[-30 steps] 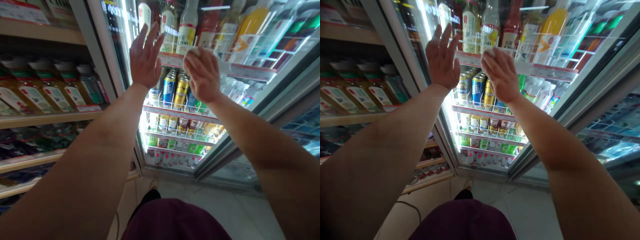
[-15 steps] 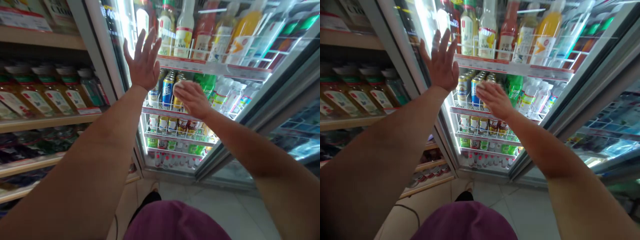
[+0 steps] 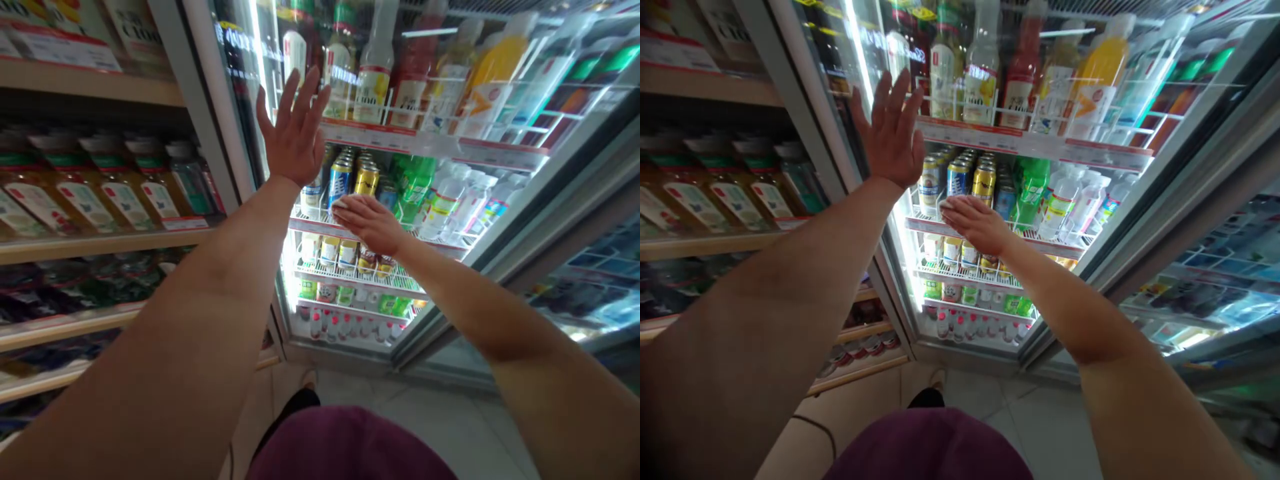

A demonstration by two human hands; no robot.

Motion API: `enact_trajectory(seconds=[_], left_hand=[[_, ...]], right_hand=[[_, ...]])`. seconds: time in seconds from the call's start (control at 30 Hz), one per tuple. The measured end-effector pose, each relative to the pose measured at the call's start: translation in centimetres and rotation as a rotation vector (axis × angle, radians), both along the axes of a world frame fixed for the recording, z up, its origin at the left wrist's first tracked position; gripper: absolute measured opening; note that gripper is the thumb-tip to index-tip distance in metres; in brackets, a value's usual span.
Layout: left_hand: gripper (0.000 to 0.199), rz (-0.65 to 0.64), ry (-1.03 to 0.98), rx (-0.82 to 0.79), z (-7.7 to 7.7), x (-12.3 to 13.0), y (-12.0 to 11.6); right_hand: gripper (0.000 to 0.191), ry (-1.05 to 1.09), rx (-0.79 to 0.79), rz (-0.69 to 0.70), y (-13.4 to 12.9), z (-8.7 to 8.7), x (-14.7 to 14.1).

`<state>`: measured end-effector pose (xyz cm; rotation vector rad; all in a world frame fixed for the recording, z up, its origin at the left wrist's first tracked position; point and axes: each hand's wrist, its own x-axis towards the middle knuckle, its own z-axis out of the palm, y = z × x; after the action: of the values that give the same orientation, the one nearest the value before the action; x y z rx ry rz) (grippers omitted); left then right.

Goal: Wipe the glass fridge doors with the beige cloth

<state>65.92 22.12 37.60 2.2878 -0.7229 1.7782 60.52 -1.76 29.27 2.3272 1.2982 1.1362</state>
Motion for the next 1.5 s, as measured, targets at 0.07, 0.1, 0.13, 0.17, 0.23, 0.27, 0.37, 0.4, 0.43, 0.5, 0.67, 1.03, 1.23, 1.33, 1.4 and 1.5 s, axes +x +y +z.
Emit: enact_trajectory(seconds=[0.07,0.1,0.13,0.17,0.23,0.27,0.37,0.4,0.43,0.5,0.67,1.03,1.23,1.33,1.4,1.5], left_hand=[[0.059,0.016,0.010,0.001,0.0,0.0,0.0],[0.059,0.014,0.023,-0.003,0.0,0.0,0.0],[0.059,0.003,0.035,-0.009,0.0,0.1,0.0],[0.059,-0.012,0.043,-0.021,0.0,0.1,0.0],[0.058,-0.051,0.043,-0.040,0.0,0.1,0.0],[0.058,-0.070,0.036,-0.046,0.0,0.2,0.0],[0.058,-0.125,0.042,-0.061,0.1,0.1,0.0],[0.058,-0.144,0.061,-0.067,0.1,0.1,0.0],[0.059,-0.161,0.086,-0.078,0.2,0.1,0.1],[0.059,-0.189,0.125,-0.095,0.2,0.1,0.1],[0.061,-0.110,0.052,-0.045,0.3,0.4,0.2],[0.062,-0.182,0.106,-0.066,0.2,0.3,0.1],[0.063,-0.215,0.163,-0.105,0.4,0.2,0.0],[0.067,-0.223,0.183,-0.123,0.5,0.3,-0.1],[0.071,-0.238,0.190,-0.142,0.5,0.4,-0.1],[0.071,-0.256,0.182,-0.158,0.5,0.4,0.0]], right_hand=[[0.044,0.055,-0.076,0.017,-0.2,0.7,-0.2],[0.044,0.043,-0.040,0.009,-0.6,1.6,-0.2],[0.045,0.008,0.036,-0.008,-1.2,2.4,-0.2],[0.046,-0.038,0.131,-0.026,-1.7,3.1,-0.1],[0.050,-0.126,0.320,-0.060,-2.7,3.4,0.0],[0.052,-0.158,0.381,-0.064,-2.9,2.9,0.0],[0.060,-0.146,0.286,-0.011,-3.3,-0.1,-0.4],[0.062,-0.114,0.186,0.018,-3.4,-1.0,-0.7],[0.064,-0.083,0.095,0.038,-3.7,-1.6,-0.9],[0.063,-0.068,0.038,0.026,-4.7,-1.6,-1.3],[0.048,-0.166,0.384,-0.139,-7.9,0.6,-1.6],[0.047,0.096,0.212,-0.190,-11.1,-1.2,-3.6],[0.045,-0.135,0.286,-0.267,-13.7,-3.6,-4.1],[0.042,0.027,0.137,-0.228,-14.4,-4.3,-4.6],[0.041,0.024,0.149,-0.253,-15.3,-3.5,-4.7],[0.042,-0.217,0.366,-0.338,-17.0,-2.5,-4.4]])
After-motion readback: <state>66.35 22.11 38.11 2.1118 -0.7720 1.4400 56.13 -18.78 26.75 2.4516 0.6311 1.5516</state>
